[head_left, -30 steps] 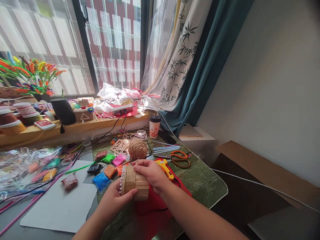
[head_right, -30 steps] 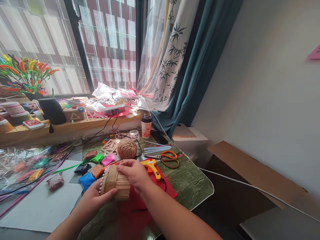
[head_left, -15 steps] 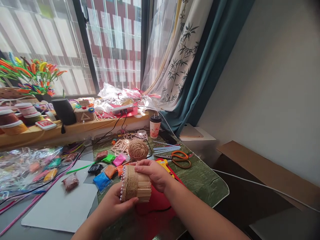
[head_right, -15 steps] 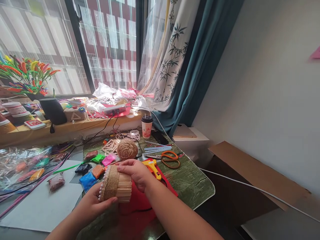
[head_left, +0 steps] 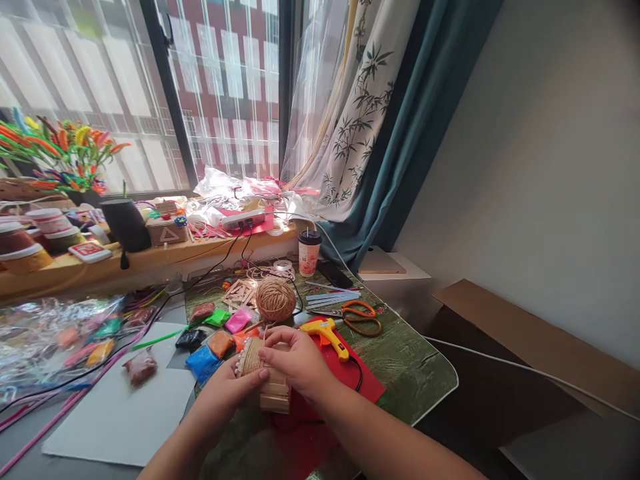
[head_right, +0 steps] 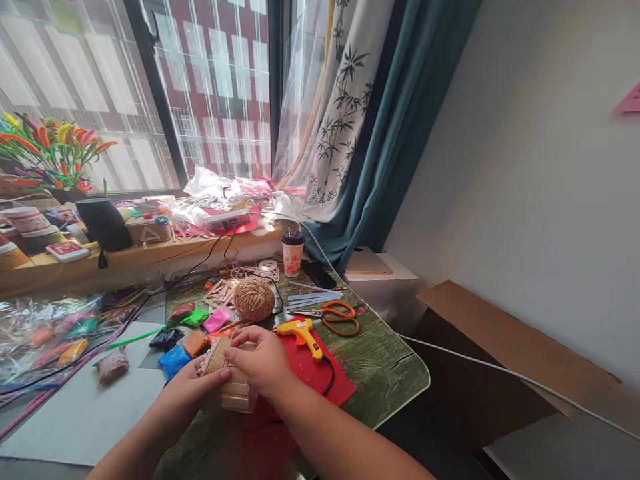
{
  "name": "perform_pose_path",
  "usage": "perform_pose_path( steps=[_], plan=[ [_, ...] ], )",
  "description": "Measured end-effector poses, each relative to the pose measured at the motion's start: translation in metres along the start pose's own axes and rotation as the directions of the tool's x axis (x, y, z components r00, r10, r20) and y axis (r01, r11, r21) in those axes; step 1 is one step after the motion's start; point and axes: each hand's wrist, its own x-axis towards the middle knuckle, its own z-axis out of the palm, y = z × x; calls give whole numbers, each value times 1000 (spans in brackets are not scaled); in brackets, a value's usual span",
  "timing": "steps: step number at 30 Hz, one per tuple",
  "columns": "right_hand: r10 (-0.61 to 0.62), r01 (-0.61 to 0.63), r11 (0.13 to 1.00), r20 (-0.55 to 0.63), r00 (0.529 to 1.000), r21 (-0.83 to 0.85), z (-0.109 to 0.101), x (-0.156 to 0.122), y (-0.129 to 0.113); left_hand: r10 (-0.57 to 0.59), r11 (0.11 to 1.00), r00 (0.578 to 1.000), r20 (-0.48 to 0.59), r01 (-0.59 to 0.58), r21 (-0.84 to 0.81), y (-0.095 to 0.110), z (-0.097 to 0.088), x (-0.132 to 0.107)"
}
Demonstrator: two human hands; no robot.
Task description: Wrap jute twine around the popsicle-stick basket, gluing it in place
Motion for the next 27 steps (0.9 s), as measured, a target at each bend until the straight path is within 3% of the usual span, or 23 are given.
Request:
perform_pose_path(
  steps=[12,16,21,27],
  plan=[
    [4,-3,993,-9,1000,117,3,4,-8,148,978,988,-46,-139,156,7,9,-5],
    [40,-26,977,-63,997,212,3,8,-9,196,955,980,-14,-188,230,9,13,-9],
    [195,-177,946,-39,980,270,-1,12,-14,274,897,959,73,-283,339,7,11,-12],
    [204,-190,935,-15,979,298,-3,8,-17,345,772,919,190,-393,499,6,2,-12]
  ],
)
